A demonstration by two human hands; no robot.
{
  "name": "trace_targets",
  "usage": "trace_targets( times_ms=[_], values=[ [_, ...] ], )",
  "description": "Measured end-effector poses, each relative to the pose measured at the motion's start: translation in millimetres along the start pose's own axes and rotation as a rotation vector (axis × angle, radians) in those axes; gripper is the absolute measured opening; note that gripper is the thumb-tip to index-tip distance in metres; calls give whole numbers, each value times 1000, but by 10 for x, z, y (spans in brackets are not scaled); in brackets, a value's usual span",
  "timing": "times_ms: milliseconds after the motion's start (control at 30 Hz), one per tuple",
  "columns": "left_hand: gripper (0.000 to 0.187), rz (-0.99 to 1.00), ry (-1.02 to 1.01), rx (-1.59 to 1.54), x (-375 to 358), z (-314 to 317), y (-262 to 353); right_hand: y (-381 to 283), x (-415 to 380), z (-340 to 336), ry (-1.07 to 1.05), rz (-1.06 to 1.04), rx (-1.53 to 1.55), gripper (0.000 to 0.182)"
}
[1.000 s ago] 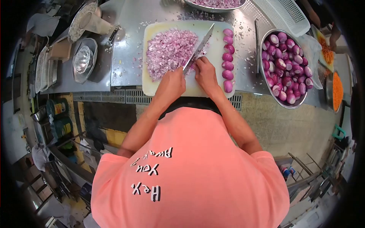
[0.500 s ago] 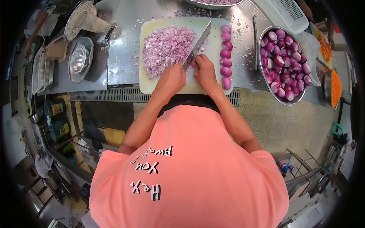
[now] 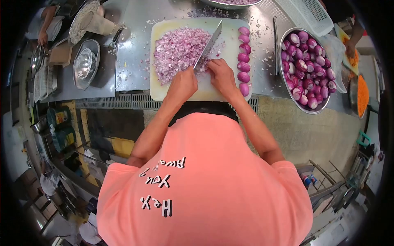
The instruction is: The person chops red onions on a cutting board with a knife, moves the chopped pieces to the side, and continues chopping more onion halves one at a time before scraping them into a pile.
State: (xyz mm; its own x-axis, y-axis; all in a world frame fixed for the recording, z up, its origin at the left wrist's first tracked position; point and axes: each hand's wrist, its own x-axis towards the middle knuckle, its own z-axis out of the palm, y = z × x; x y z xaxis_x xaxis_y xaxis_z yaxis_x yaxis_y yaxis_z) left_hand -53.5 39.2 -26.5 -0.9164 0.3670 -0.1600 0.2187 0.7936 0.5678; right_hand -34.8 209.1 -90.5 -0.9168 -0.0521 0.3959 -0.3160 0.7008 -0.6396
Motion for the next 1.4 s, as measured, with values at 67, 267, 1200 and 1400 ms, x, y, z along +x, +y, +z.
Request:
trace_targets(
  times_ms=[67, 267, 1200, 1400],
  values=[
    [15, 0, 12, -34, -147, -92, 90, -32, -8, 16, -58, 96, -68, 18],
    [16, 65, 12, -77, -81, 75, 45, -97, -36, 4, -27, 96, -62, 17],
    [18, 14, 1, -81, -139, 95, 249, -25, -77, -25, 62, 149, 82, 11],
    [17, 33, 2, -104, -144, 101, 266, -17, -122, -37, 71, 142, 74, 8]
  ],
)
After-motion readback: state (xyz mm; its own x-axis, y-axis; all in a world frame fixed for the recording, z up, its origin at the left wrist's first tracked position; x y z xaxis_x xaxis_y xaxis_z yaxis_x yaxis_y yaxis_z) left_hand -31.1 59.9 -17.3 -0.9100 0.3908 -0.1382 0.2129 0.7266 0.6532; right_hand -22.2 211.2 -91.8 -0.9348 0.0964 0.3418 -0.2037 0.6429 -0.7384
